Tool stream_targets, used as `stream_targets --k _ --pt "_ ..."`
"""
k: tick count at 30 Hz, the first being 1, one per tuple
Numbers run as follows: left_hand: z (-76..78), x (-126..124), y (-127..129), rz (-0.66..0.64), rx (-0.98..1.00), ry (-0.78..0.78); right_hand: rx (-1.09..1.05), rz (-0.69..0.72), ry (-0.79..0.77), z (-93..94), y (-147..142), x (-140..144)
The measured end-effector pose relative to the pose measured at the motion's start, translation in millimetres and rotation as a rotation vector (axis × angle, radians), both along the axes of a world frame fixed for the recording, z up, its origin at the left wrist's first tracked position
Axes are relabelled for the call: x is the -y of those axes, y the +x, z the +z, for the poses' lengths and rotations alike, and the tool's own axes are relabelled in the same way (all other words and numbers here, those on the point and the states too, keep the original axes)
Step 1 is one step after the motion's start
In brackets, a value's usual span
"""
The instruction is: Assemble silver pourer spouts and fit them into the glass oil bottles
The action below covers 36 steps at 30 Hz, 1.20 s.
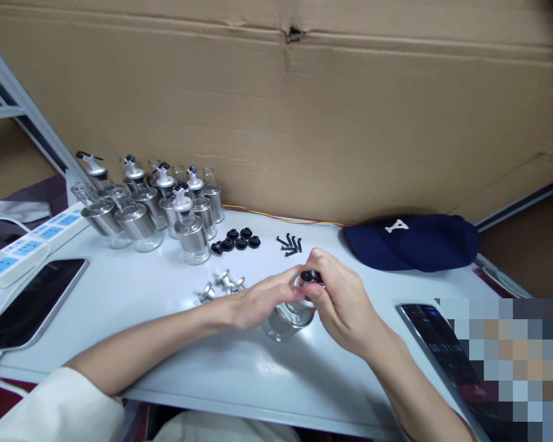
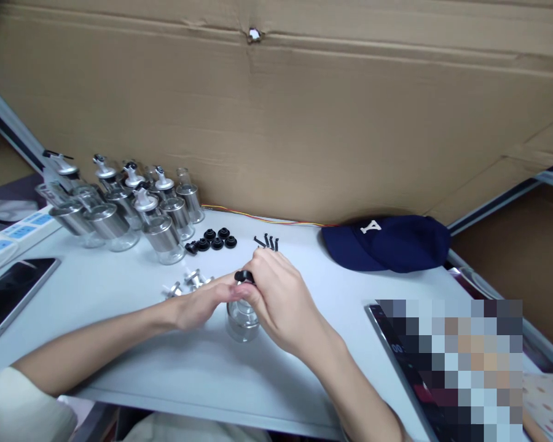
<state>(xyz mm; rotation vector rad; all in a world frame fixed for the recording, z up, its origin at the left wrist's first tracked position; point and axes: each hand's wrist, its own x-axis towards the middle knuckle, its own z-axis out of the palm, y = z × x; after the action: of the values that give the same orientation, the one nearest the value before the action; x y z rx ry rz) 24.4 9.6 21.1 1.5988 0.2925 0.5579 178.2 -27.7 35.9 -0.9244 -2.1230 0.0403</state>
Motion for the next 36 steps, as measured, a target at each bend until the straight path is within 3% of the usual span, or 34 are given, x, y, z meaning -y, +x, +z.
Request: stream_targets --k 7,11,14,17,23,30,33,36 --pt "-0.8 3.9 -0.2 0.093 -0.073 0.045 -0.118 0.028 -0.085 -7.8 3.2 0.7" --pt "-1.8 6.4 0.3 0.109 -0.08 0.042 -0.243 0.059 -0.175 -25.6 10.5 -1.8" --pt "-1.5 8.0 1.3 0.12 -0.046 0.055 -0.338 0.063 -0.127 -42.9 14.8 -6.0" --pt "0.2 8.0 1.2 0.151 -0.021 0.009 -0.401 -0.01 -0.083 -58.6 19.3 -12.8" --pt "17.2 1.8 -8.4 0.179 0.166 -0.176 -0.549 -0.137 -0.185 -72.4 31.7 -21.4" --pt "69.7 -5.2 -55.4 0.544 0.228 -0.03 -0.618 -0.184 -0.197 -70.9 32.8 -18.8" --pt "70.7 -11.8 -83.4 0.686 0.175 -0.051 -0.611 -0.171 -0.191 -69.0 31.1 -17.8" --pt "58.7 -22.0 -108.5 0.84 0.116 -0.095 -0.56 -0.166 -0.185 -67.3 29.9 -16.1"
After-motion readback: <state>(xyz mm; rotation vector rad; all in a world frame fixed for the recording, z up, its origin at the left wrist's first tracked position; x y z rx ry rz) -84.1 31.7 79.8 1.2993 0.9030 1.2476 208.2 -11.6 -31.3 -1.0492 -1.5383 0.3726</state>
